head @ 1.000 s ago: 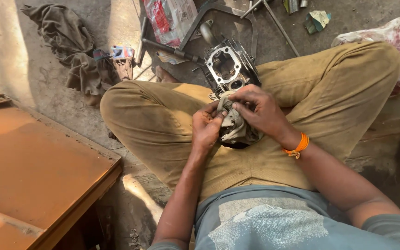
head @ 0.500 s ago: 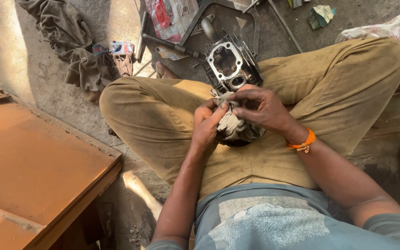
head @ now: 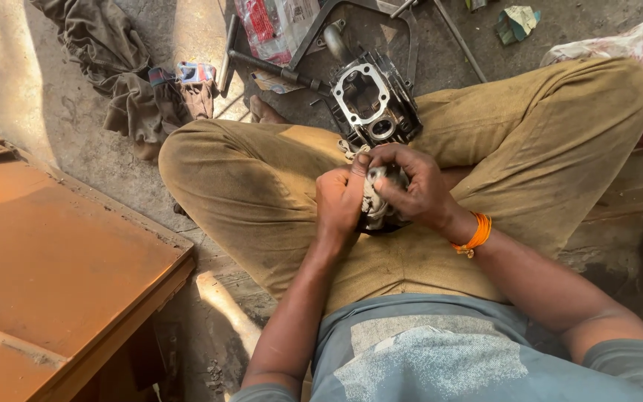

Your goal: Cleaning and reassembling internal engine components of a motorcycle engine.

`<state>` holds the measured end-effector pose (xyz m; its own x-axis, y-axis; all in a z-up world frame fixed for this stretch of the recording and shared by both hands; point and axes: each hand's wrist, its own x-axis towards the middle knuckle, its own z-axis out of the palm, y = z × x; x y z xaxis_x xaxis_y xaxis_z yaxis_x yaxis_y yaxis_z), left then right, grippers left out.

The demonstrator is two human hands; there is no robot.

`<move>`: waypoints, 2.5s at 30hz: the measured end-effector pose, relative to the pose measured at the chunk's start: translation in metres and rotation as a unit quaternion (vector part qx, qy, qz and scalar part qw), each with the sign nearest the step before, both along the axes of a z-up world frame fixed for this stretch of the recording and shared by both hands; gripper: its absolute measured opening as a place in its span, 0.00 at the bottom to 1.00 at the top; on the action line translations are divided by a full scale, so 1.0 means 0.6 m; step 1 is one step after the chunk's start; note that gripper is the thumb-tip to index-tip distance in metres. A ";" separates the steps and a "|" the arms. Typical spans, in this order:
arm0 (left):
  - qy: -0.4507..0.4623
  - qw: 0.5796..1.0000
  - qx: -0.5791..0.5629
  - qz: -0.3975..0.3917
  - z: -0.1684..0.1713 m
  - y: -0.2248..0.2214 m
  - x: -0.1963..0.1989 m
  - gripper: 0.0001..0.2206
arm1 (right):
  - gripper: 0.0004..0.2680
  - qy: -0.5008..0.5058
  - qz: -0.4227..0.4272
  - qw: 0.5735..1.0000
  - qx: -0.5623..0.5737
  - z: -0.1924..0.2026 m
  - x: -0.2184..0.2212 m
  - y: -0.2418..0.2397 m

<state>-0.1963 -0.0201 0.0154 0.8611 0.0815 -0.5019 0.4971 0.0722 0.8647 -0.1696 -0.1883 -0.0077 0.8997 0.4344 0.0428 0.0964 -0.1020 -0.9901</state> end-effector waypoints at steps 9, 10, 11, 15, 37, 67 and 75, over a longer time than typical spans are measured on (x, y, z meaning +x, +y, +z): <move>-0.247 0.946 0.200 0.070 -0.024 -0.002 -0.009 0.07 | 0.09 0.028 -0.067 0.997 -0.005 0.015 0.012 -0.010; -0.266 0.947 0.175 0.048 -0.030 0.001 -0.010 0.06 | 0.09 -0.015 -0.071 0.997 -0.037 0.025 0.016 -0.005; -0.265 0.947 0.176 0.048 -0.027 0.003 -0.008 0.06 | 0.09 -0.014 -0.070 0.997 -0.036 0.028 0.018 -0.003; -0.192 0.980 0.038 0.022 -0.018 0.006 -0.004 0.08 | 0.09 -0.106 -0.048 0.990 -0.084 0.039 0.025 0.000; -0.006 0.958 -0.269 0.098 -0.060 0.022 0.006 0.09 | 0.04 -0.144 -0.041 0.976 -0.161 0.021 -0.023 0.021; -0.036 0.896 -0.411 0.165 -0.069 0.021 0.014 0.11 | 0.07 -0.102 -0.194 0.975 -0.024 0.005 -0.006 0.014; -0.030 0.914 -0.370 0.166 -0.095 0.019 0.007 0.12 | 0.06 -0.215 -0.121 0.961 -0.127 0.029 0.002 0.033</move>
